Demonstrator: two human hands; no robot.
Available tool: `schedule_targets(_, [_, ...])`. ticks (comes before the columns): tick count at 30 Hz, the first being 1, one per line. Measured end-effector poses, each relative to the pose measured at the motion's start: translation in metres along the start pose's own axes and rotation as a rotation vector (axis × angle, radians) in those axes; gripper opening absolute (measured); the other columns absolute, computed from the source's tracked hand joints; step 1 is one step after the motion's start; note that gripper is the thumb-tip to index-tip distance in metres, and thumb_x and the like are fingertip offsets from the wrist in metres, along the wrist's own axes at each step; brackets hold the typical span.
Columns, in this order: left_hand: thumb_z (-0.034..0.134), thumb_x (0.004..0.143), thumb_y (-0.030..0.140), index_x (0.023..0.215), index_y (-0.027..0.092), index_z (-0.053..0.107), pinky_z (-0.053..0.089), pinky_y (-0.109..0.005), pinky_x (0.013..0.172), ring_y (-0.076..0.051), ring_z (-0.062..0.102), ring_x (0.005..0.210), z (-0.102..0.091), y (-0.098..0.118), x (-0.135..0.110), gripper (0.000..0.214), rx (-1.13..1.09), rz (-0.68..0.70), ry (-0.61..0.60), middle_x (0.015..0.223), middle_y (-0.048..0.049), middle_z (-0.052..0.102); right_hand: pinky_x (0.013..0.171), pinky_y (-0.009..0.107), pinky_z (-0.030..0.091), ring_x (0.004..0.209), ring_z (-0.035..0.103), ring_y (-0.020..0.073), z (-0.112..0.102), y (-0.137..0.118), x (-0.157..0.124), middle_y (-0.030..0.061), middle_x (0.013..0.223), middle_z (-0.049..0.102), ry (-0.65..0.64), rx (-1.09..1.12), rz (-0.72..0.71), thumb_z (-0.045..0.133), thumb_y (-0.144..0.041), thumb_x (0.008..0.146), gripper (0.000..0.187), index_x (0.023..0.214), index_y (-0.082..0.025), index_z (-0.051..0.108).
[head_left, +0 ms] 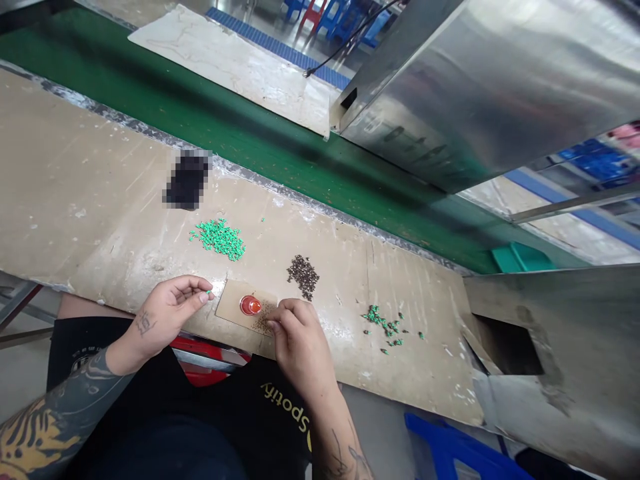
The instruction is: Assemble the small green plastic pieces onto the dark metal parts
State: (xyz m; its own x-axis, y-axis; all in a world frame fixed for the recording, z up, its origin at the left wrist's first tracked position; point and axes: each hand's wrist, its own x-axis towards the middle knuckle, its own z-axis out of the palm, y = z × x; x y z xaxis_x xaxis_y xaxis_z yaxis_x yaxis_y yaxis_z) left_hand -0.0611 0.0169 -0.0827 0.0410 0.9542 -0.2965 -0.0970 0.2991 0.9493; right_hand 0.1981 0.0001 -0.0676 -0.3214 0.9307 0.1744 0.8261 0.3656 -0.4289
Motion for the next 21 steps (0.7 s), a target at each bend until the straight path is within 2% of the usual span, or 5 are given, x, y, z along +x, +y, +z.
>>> schedule_targets(7, [0.078,0.082,0.033,0.095,0.019,0.074,0.058,-0.026,0.079,-0.016,0.072,0.084,0.006,0.004,-0.014,0.02,0.026,-0.002,-0.08,0.087,-0.0031,0.077,0.082,0.043,0.049,0.094,0.055,0.0269,0.018,-0.003,-0.009,0.0092,0.097,0.063,-0.013,0.126,0.038,0.053,-0.007,0.093,0.02,0.088,-0.021,0.066])
schedule_targets(12, [0.075,0.085,0.036,0.088,0.018,0.074,0.061,-0.027,0.075,-0.019,0.074,0.081,0.019,0.011,-0.034,0.018,0.005,-0.025,-0.213,0.085,-0.0047,0.077,0.084,0.037,0.05,0.095,0.059,0.0216,0.011,-0.013,-0.022,0.0045,0.098,0.059,0.148,0.777,0.234,0.06,-0.02,0.096,0.007,0.091,-0.024,0.064])
schedule_targets(15, [0.073,0.087,0.032,0.085,0.018,0.075,0.061,-0.028,0.073,-0.019,0.073,0.08,0.031,0.015,-0.046,0.015,0.028,0.045,-0.279,0.083,-0.0054,0.076,0.087,0.037,0.053,0.096,0.061,0.0205,0.01,-0.027,-0.032,0.0036,0.1,0.058,0.167,1.152,0.298,0.064,-0.029,0.096,0.005,0.092,-0.025,0.063])
schedule_targets(17, [0.072,0.088,0.029,0.084,0.017,0.075,0.061,-0.028,0.073,-0.019,0.073,0.08,0.039,0.018,-0.051,0.012,0.03,0.113,-0.31,0.084,-0.006,0.076,0.088,0.038,0.055,0.097,0.063,0.0208,0.011,-0.038,-0.037,0.0044,0.102,0.058,0.154,1.281,0.298,0.066,-0.03,0.096,0.007,0.092,-0.025,0.063])
schedule_targets(21, [0.073,0.086,0.025,0.084,0.017,0.076,0.061,-0.03,0.077,-0.02,0.073,0.082,0.049,0.023,-0.056,0.009,0.058,0.197,-0.337,0.086,-0.0073,0.078,0.091,0.041,0.059,0.102,0.067,0.0227,0.008,-0.055,-0.044,0.0055,0.104,0.06,0.192,1.349,0.268,0.066,-0.03,0.096,0.006,0.094,-0.025,0.063])
